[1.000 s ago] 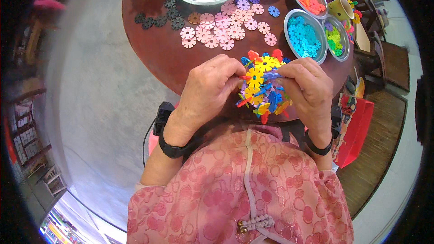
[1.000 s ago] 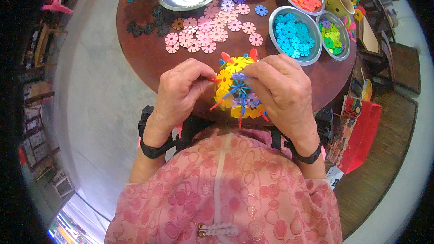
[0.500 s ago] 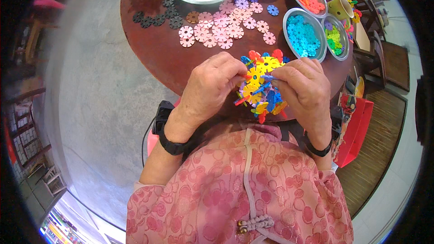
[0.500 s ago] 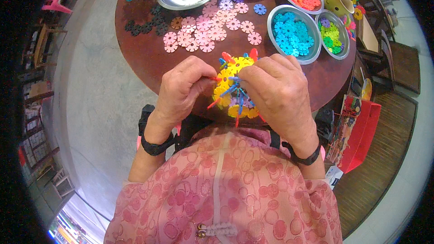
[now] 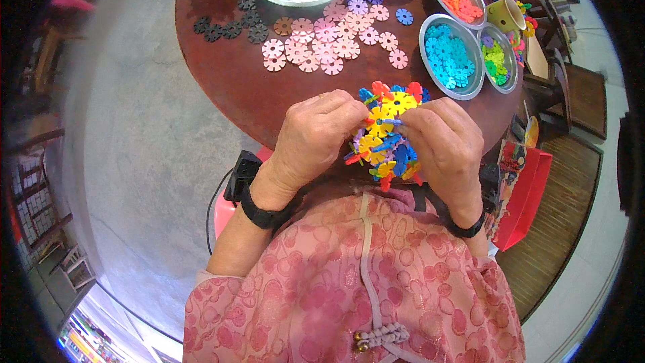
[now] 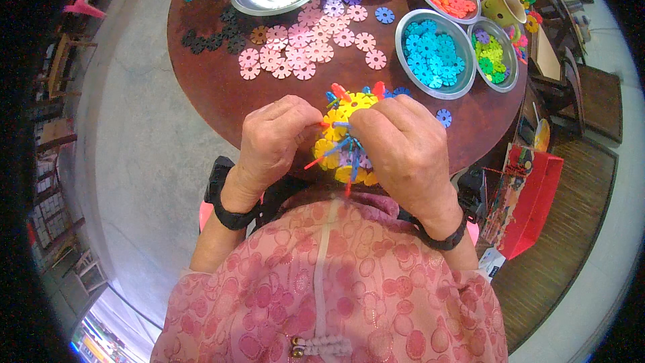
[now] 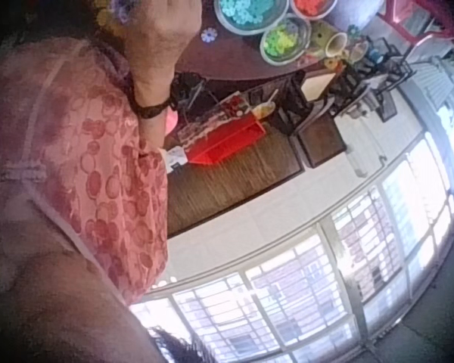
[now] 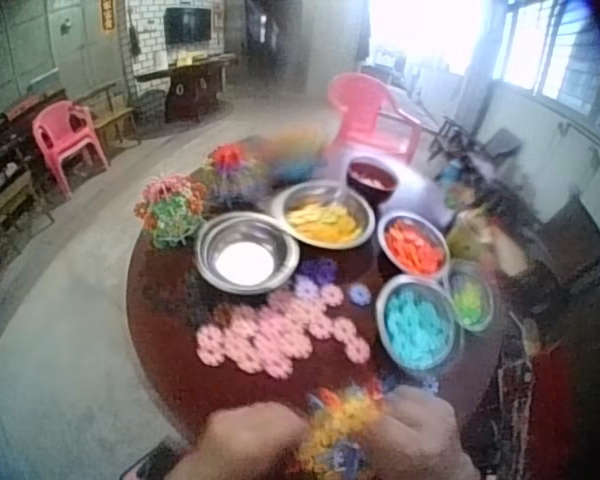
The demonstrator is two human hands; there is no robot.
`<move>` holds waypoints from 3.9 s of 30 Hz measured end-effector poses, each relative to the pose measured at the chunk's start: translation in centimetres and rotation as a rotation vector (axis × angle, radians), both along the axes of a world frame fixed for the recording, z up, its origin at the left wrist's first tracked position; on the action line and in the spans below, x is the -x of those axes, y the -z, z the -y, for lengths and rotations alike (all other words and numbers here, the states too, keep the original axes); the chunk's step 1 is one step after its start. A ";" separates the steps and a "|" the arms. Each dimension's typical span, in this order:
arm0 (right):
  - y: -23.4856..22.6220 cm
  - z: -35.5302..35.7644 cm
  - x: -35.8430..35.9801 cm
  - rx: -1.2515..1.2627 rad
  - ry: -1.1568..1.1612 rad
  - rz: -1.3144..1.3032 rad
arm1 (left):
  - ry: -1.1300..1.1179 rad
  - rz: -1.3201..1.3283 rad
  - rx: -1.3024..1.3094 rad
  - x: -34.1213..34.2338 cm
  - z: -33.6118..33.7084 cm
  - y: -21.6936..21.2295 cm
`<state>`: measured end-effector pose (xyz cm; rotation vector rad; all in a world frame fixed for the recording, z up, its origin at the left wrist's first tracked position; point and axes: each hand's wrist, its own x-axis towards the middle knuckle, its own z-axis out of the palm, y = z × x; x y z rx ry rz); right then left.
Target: Assemble flower-shaped colorful interlocking plastic toy blocks into a sphere.
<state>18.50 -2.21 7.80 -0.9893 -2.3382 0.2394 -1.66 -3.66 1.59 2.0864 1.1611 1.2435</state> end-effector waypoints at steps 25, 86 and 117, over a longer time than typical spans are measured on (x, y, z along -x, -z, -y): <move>1.7 0.1 -11.1 0.238 0.473 -0.044 | -0.020 0.021 0.215 1.1 -1.5 -3.0; -0.7 0.4 0.3 0.033 0.082 -0.040 | 0.006 -0.045 0.201 2.0 -0.3 -2.4; -0.3 0.1 -0.1 0.086 -0.090 -0.029 | 0.049 -0.184 -0.040 1.6 -0.6 -1.7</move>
